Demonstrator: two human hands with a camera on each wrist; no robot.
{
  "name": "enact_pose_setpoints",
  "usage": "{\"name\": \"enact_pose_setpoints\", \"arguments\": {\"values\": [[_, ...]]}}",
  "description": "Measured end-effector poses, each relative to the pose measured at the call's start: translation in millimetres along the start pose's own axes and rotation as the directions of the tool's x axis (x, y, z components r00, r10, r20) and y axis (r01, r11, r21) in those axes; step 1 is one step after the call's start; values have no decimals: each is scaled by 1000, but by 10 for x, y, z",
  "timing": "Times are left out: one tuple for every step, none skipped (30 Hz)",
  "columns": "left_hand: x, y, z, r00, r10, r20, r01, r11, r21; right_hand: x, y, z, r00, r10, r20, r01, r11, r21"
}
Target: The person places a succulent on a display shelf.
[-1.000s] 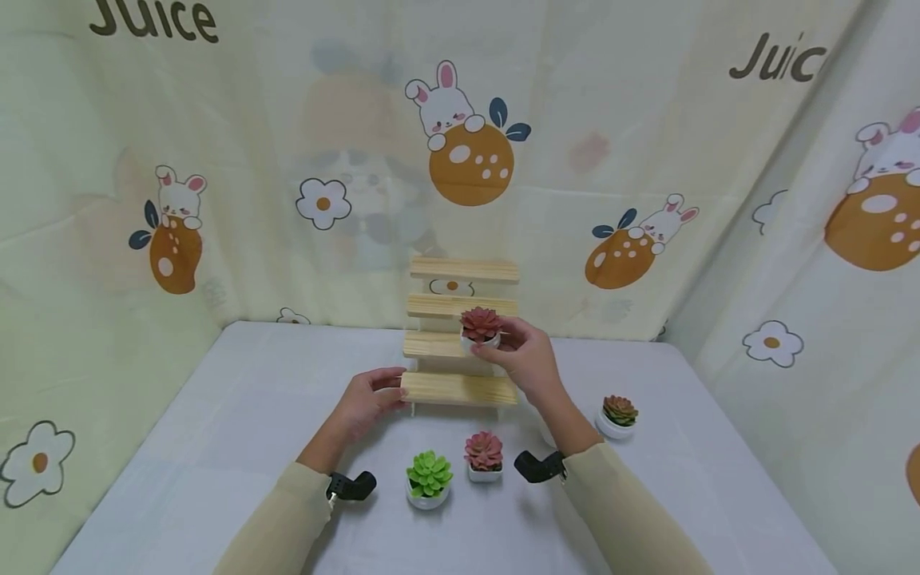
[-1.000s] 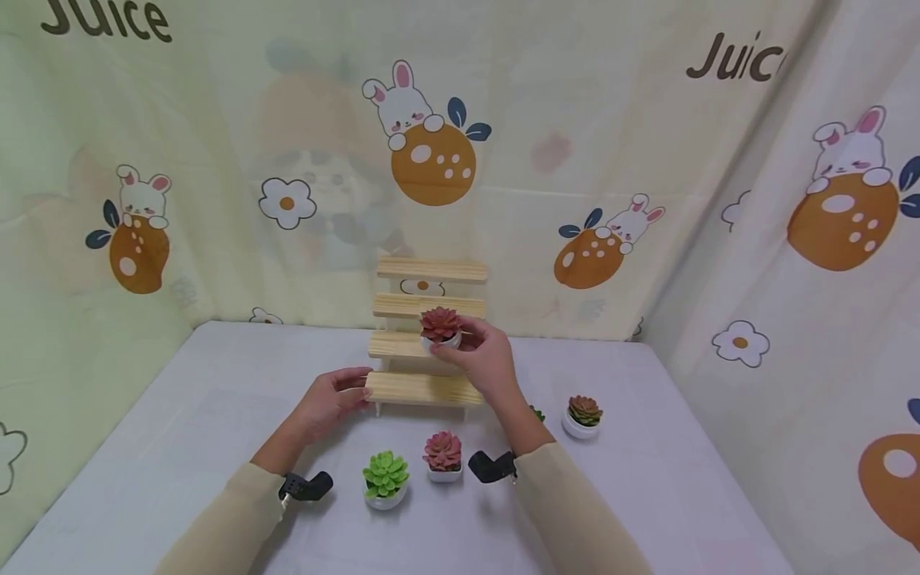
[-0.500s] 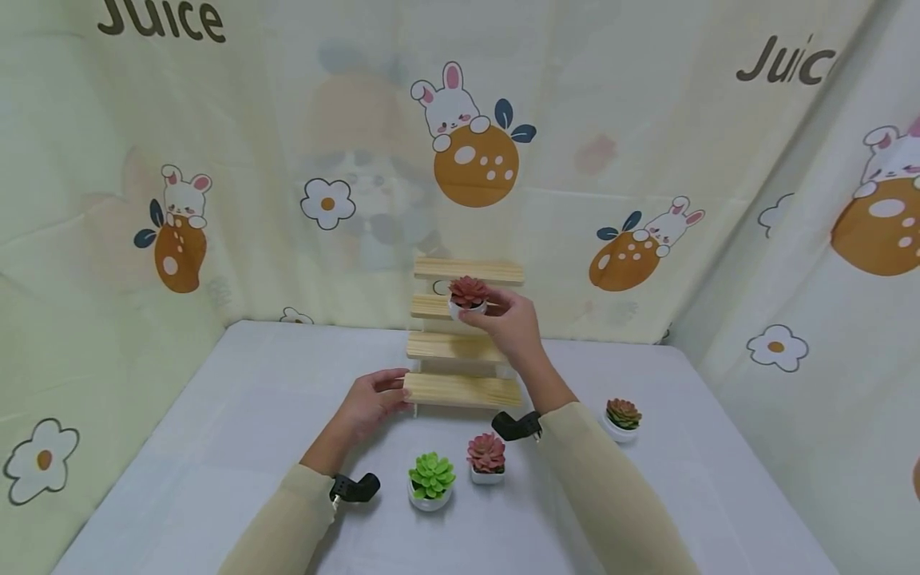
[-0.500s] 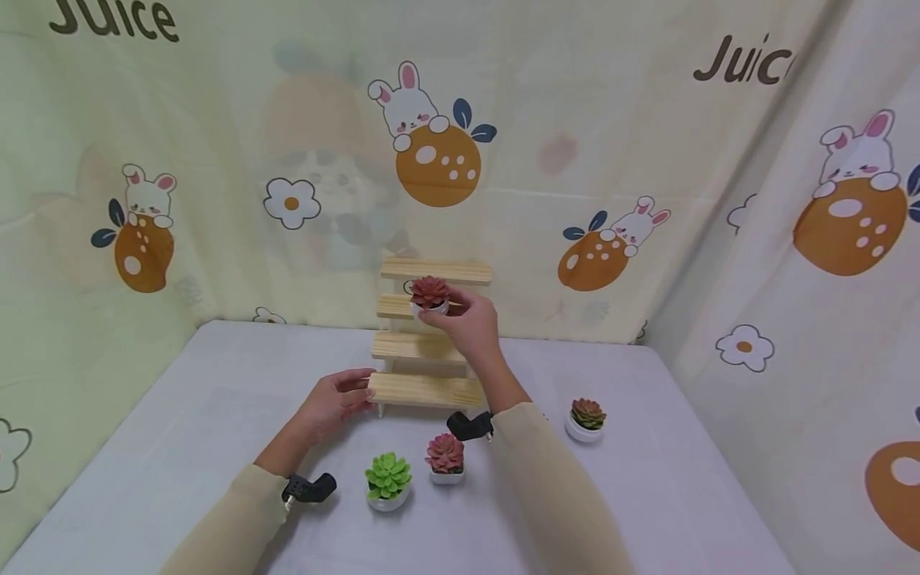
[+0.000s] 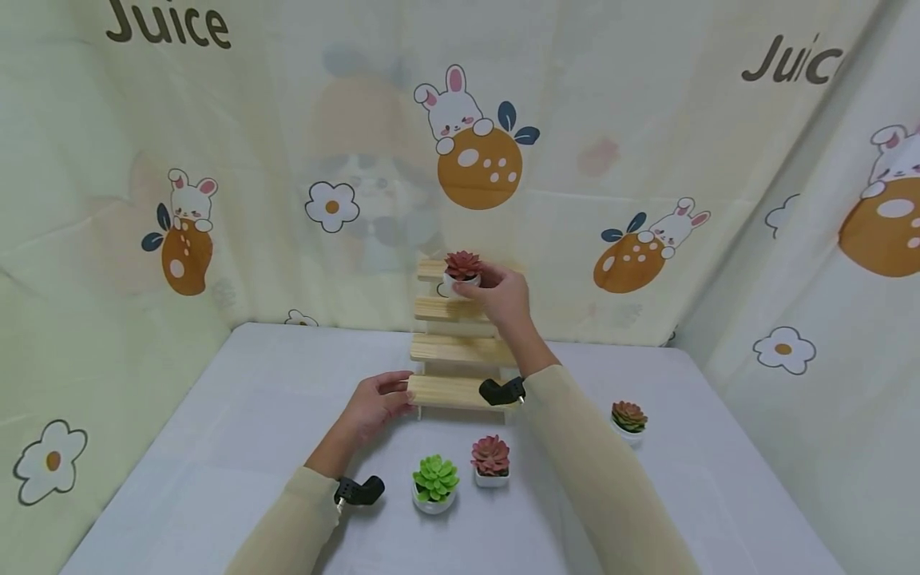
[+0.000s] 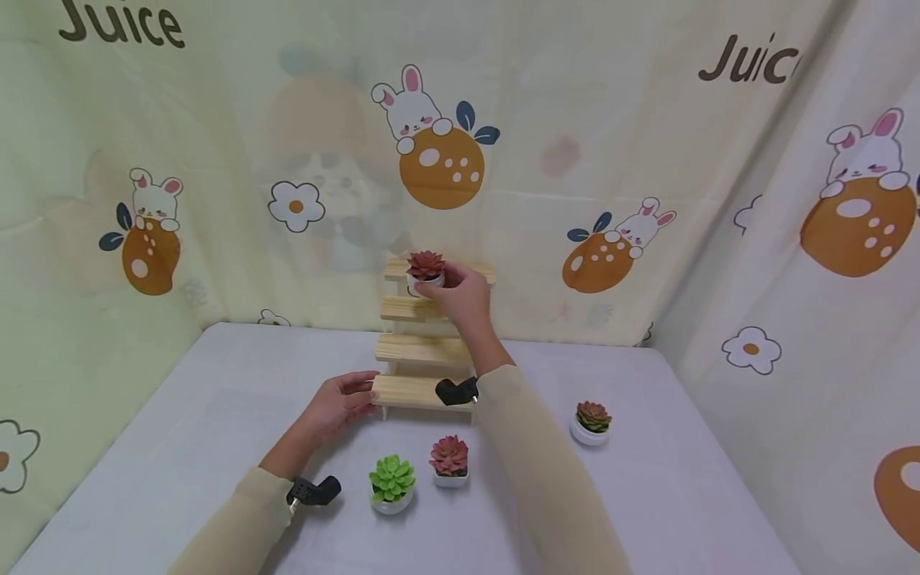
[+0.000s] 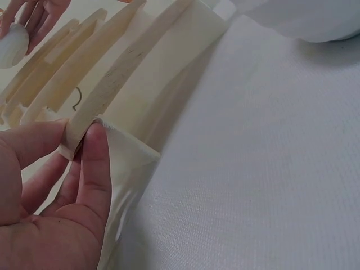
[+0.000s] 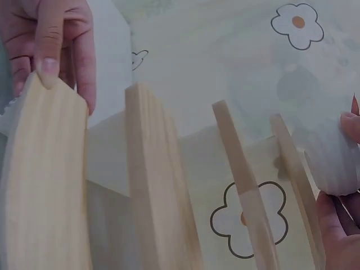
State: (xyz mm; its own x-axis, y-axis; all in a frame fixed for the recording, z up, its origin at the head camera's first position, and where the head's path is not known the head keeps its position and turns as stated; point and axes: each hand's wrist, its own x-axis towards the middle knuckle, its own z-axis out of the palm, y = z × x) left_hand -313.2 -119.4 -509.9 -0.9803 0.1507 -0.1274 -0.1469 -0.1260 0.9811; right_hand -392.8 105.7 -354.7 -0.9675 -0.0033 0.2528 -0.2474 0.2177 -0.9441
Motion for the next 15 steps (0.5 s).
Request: {"name": "enact_pose_setpoints", "arguments": {"values": [[-1, 0, -1, 1000, -1, 0, 1, 1000, -2, 24, -10, 14, 1000, 3, 4, -3, 1000, 1], [-4, 1, -3, 1000, 0, -1, 0, 1000, -1, 47, -18, 27, 1000, 5, 10, -5, 1000, 2], [-7, 3, -4, 1000, 2, -1, -2, 1000, -2, 68, -25, 40, 1000, 4, 13, -4, 1000, 3], [-11, 6, -3, 1000, 5, 1, -5, 1000, -1, 92, -23, 53, 1000, 1, 16, -1, 1000, 4], [-18, 9, -1, 1000, 8, 4, -8, 1000, -4, 113, -21, 63, 1000, -2, 15, 2, 1000, 11], [-23, 14, 1, 1000, 11, 6, -11, 1000, -6, 134, -19, 72, 1000, -3, 12, 3, 1000, 12], [-28, 18, 3, 1000, 14, 8, -14, 1000, -8, 157, -12, 81, 1000, -8, 11, 7, 1000, 13], [-30, 21, 2, 1000, 17, 13, -17, 1000, -7, 177, -8, 89, 1000, -10, 9, 10, 1000, 13], [-30, 21, 3, 1000, 19, 16, -19, 1000, -9, 198, -3, 96, 1000, -11, 6, 11, 1000, 9], [-30, 23, 3, 1000, 20, 17, -20, 1000, -11, 215, -2, 102, 1000, -11, 3, 11, 1000, 1], [-28, 20, -2, 1000, 21, 18, -21, 1000, -10, 229, -9, 113, 1000, -11, 0, 11, 1000, -9], [-25, 16, -7, 1000, 20, 18, -19, 1000, -8, 245, -12, 124, 1000, -13, -3, 13, 1000, -24], [-23, 13, -11, 1000, 21, 19, -21, 1000, -8, 261, -15, 136, 1000, -15, -6, 15, 999, -39], [-20, 6, -16, 999, 26, 22, -26, 1000, -8, 270, -23, 145, 1000, -14, -11, 14, 999, -52], [-20, 3, -19, 999, 27, 20, -26, 1000, -10, 280, -28, 156, 1000, -12, -16, 11, 998, -68]]}}
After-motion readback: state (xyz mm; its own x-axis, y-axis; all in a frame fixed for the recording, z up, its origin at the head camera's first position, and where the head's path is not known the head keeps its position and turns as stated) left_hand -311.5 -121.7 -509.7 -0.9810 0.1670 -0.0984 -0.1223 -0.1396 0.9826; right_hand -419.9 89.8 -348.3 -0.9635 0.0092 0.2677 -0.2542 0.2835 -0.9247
